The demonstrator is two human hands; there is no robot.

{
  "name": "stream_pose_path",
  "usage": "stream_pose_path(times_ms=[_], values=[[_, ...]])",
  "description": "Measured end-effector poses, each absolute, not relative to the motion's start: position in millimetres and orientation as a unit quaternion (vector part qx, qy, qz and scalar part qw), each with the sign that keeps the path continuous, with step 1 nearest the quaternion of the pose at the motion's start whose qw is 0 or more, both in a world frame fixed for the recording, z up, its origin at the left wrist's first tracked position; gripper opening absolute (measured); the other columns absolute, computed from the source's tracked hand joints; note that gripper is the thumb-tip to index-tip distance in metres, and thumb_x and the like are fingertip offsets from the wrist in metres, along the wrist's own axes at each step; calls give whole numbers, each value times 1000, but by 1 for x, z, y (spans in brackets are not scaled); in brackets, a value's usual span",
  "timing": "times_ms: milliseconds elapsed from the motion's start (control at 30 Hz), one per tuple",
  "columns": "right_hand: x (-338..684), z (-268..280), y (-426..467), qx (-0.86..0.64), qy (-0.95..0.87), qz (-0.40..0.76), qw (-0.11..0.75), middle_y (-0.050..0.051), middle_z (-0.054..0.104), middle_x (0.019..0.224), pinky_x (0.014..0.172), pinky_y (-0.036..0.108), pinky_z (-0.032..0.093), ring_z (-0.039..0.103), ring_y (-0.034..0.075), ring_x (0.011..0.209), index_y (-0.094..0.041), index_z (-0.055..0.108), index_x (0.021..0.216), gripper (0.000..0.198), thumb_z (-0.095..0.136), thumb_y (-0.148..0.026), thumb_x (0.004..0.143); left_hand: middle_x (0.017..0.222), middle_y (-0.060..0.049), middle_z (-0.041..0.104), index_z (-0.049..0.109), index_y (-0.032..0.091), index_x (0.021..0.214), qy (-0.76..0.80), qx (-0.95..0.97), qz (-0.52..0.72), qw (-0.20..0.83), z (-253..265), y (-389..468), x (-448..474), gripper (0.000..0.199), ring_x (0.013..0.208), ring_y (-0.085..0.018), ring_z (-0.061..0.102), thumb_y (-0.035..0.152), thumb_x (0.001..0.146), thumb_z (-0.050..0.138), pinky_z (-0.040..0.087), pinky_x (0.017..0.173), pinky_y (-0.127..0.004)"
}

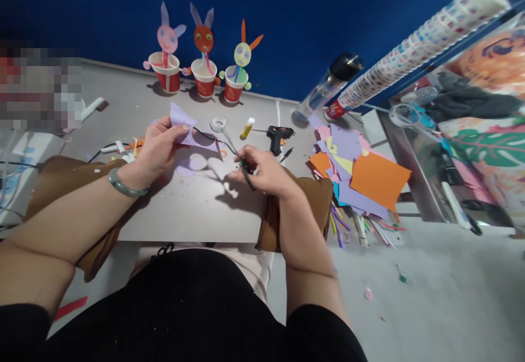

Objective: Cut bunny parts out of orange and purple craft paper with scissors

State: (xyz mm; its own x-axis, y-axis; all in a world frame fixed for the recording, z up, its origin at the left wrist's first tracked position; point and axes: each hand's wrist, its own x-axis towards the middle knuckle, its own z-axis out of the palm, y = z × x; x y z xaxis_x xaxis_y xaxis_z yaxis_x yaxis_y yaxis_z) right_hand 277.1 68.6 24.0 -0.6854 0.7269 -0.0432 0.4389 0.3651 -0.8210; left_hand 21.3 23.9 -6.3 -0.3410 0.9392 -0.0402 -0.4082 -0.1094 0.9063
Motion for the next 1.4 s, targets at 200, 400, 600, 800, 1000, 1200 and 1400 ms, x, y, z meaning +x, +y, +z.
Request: stream_pose_path(times_ms=[200, 400, 600, 800, 1000, 1200, 1400], values=[[353, 16, 82, -581, -774, 134, 212, 1, 63, 69, 65, 38, 47, 56, 19, 59, -26, 61, 91, 39, 78, -59, 79, 71, 1, 70, 68, 19, 77, 450, 307, 684, 485, -5, 22, 20, 10, 61, -10, 61, 19, 71, 77, 51, 59, -21], [383, -23, 71, -635, -728, 159, 204, 8, 75, 89, 74, 42, 53, 67, 25, 75, -22, 62, 105, 55, 72, -70, 79, 69, 2, 67, 70, 18, 78, 428, 316, 688, 493, -8, 22, 20, 9, 59, -8, 57, 18, 70, 75, 47, 56, -19], [382, -23, 56, -625, -743, 154, 182, 8, 74, 81, 75, 38, 51, 70, 27, 79, -22, 66, 99, 51, 71, -67, 78, 70, 2, 69, 68, 18, 75, 443, 296, 683, 500, -9, 23, 21, 10, 59, -8, 58, 18, 67, 75, 47, 56, -20], [377, -21, 52, -600, -758, 179, 182, 8, 75, 82, 75, 41, 53, 72, 28, 79, -22, 67, 99, 47, 76, -62, 75, 73, 1, 69, 68, 18, 80, 437, 305, 665, 523, -7, 21, 23, 11, 60, -8, 60, 20, 71, 74, 49, 59, -20], [321, 21, 45, -488, -778, 237, 317, 6, 75, 89, 86, 43, 56, 71, 25, 84, -21, 64, 109, 49, 82, -52, 76, 69, 2, 67, 66, 17, 78, 426, 319, 659, 532, -8, 21, 20, 14, 59, -8, 58, 23, 73, 78, 46, 56, -20], [244, 41, 54, -329, -820, 436, 170, 0, 69, 76, 76, 33, 52, 63, 18, 70, -21, 64, 100, 42, 85, -49, 75, 70, 3, 65, 66, 17, 81, 430, 296, 690, 501, -4, 23, 15, 15, 59, -7, 58, 23, 74, 78, 50, 57, -19], [235, 12, 71, -363, -788, 478, 135, 0, 66, 70, 65, 30, 45, 55, 17, 64, -20, 63, 94, 46, 85, -53, 70, 79, 0, 67, 66, 16, 86, 470, 311, 692, 451, -2, 24, 16, 14, 65, -8, 60, 24, 79, 75, 53, 56, -19]])
